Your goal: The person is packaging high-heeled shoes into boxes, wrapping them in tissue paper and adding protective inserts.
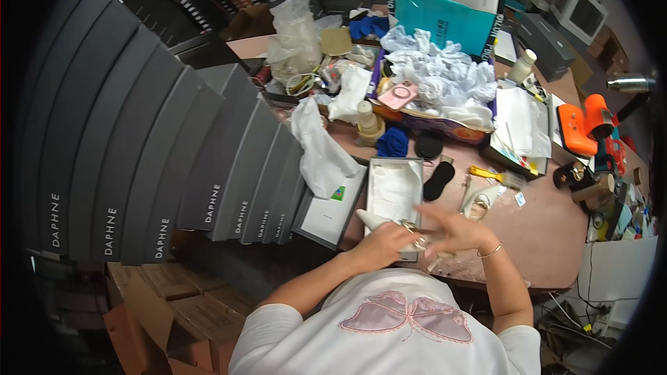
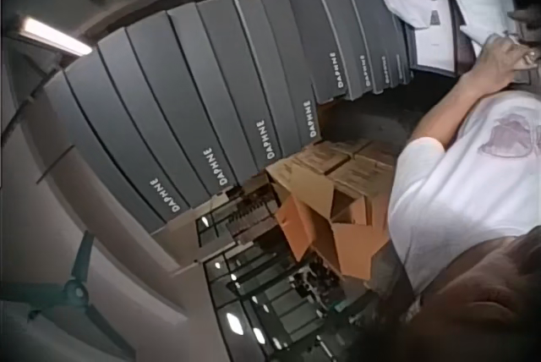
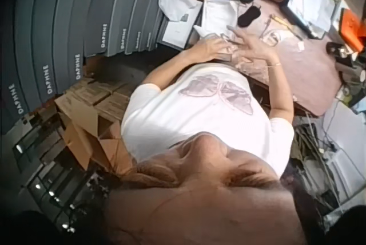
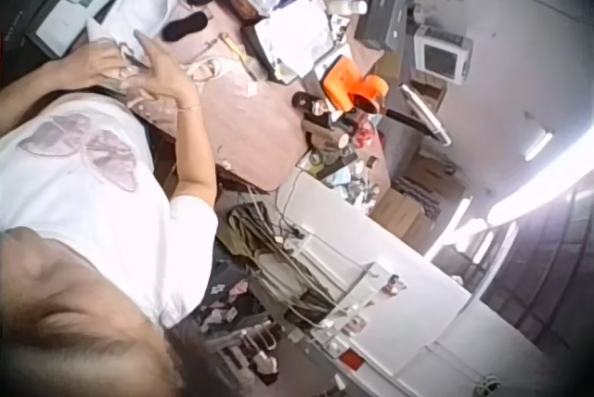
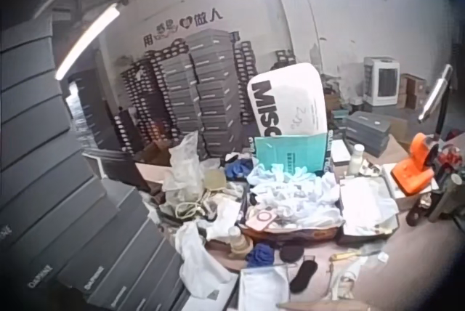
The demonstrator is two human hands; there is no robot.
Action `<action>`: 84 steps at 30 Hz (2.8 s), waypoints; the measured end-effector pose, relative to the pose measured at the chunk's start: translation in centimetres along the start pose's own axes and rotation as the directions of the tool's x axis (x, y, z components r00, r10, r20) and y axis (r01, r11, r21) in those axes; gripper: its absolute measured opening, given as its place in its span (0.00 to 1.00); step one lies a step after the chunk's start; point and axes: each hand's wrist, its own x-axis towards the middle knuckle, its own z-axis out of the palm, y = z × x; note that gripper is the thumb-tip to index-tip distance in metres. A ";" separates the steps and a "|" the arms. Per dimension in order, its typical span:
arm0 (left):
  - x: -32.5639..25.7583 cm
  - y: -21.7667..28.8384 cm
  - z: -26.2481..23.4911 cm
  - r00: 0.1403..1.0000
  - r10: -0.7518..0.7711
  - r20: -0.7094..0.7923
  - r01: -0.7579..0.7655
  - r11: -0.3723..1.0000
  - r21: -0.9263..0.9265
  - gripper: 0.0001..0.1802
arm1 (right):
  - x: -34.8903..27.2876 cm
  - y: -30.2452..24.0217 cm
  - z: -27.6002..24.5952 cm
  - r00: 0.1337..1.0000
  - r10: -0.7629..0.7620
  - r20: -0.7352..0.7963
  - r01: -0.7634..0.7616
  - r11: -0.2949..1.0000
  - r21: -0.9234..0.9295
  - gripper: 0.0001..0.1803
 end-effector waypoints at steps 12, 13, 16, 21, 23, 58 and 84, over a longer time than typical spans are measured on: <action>3.7 -25.1 -16.6 0.173 -0.891 -0.420 0.670 0.418 -0.613 0.38 | -5.7 1.0 6.3 0.885 0.460 0.068 -0.257 0.361 0.896 0.28; 4.5 -25.1 -15.6 0.257 -0.803 -0.537 0.690 0.542 -0.480 0.29 | -5.7 0.0 5.6 0.872 0.490 -0.002 -0.201 0.363 0.910 0.28; 6.7 -19.2 -9.5 0.641 -0.333 -0.692 0.457 0.889 -0.004 0.09 | -6.8 -1.4 3.2 0.896 0.425 -0.131 -0.062 0.412 0.909 0.32; 4.1 -8.1 -4.5 0.701 -0.236 -0.673 0.432 0.892 0.137 0.06 | -6.5 -1.6 -0.2 0.980 0.192 0.047 -0.111 0.339 0.934 0.36; 2.1 -5.6 -2.0 0.750 -0.135 -0.647 0.349 0.912 0.215 0.06 | -5.1 -2.0 -0.4 0.962 0.185 0.201 -0.251 0.313 0.916 0.34; -7.6 5.4 -0.8 0.844 -0.107 -0.525 0.094 0.994 -0.051 0.08 | -0.6 -2.2 19.1 0.922 0.355 -0.152 -0.071 0.542 0.838 0.22; -1.6 16.4 12.6 0.859 0.431 -0.274 -0.496 0.833 -0.245 0.18 | -8.8 -0.5 12.6 0.791 0.417 -0.448 0.553 -0.175 0.814 0.26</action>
